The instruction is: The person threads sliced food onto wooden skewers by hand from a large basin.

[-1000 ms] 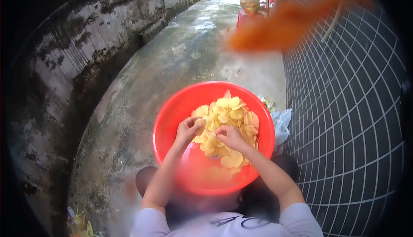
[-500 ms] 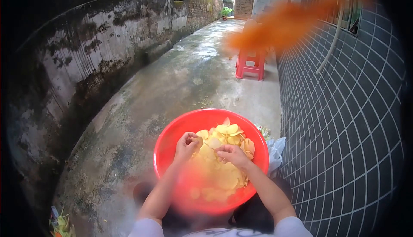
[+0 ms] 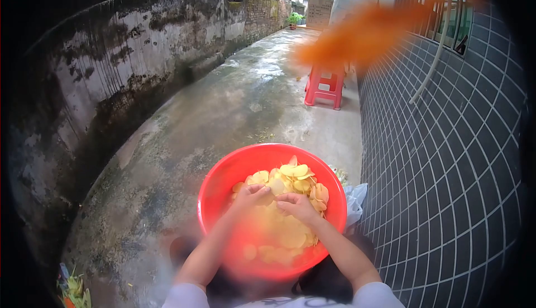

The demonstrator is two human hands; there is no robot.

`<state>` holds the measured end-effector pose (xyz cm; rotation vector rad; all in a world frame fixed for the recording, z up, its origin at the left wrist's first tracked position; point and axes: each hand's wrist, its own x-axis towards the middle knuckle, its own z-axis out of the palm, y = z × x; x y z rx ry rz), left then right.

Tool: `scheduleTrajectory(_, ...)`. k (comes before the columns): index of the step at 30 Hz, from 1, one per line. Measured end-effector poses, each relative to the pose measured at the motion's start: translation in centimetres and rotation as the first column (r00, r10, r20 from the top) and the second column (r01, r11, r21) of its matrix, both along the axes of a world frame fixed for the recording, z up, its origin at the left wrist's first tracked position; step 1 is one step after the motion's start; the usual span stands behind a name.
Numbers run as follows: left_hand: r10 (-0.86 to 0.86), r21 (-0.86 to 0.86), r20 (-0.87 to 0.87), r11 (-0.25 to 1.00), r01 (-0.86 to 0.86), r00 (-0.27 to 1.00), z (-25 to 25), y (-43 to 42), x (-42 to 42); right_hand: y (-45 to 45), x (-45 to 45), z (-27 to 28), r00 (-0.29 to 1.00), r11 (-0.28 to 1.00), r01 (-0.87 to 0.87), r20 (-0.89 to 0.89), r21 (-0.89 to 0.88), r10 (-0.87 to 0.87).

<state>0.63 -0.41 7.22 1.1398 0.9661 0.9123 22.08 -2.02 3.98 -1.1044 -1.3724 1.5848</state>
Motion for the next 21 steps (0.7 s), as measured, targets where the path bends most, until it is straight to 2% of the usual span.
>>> scheduleTrajectory(4, 0.108, 0.029, 0.074, 0.993, -0.111, 0.991, -2.1, 1.8, -0.6, 0.1, 0.0, -0.9, 0.998, 0.995, -0.006, 0.070, 0.104, -0.002)
scheduleTrajectory(9, 0.075, 0.055, 0.032, 0.996, -0.077, 0.997, -3.0, 1.4, -0.6, -0.9, -0.5, -0.7, 0.987, 0.991, 0.053, 0.144, 0.123, -0.070)
scheduleTrajectory(14, -0.038, 0.034, -0.001, 0.999, 0.038, 0.999, -3.9, -0.2, 0.2, -1.4, -0.7, -0.4, 0.970, 0.989, 0.011, 0.240, 0.150, -0.047)
scheduleTrajectory(17, -0.026, 0.025, 0.035, 0.999, 0.025, 0.999, -4.1, 0.1, 0.4, -1.1, -0.7, -0.1, 0.964, 0.990, -0.025, 0.264, 0.138, -0.012)
scheduleTrajectory(20, 0.054, 0.003, -0.036, 0.999, -0.054, 0.998, -2.5, 0.8, 0.1, -0.3, -0.3, 0.2, 0.970, 0.990, 0.005, 0.241, 0.141, -0.039)
scheduleTrajectory(21, 0.045, 0.005, -0.052, 0.999, -0.045, 0.998, -3.3, 2.0, -0.4, -0.2, -0.2, 0.3, 0.973, 0.989, 0.025, 0.225, 0.143, -0.057)
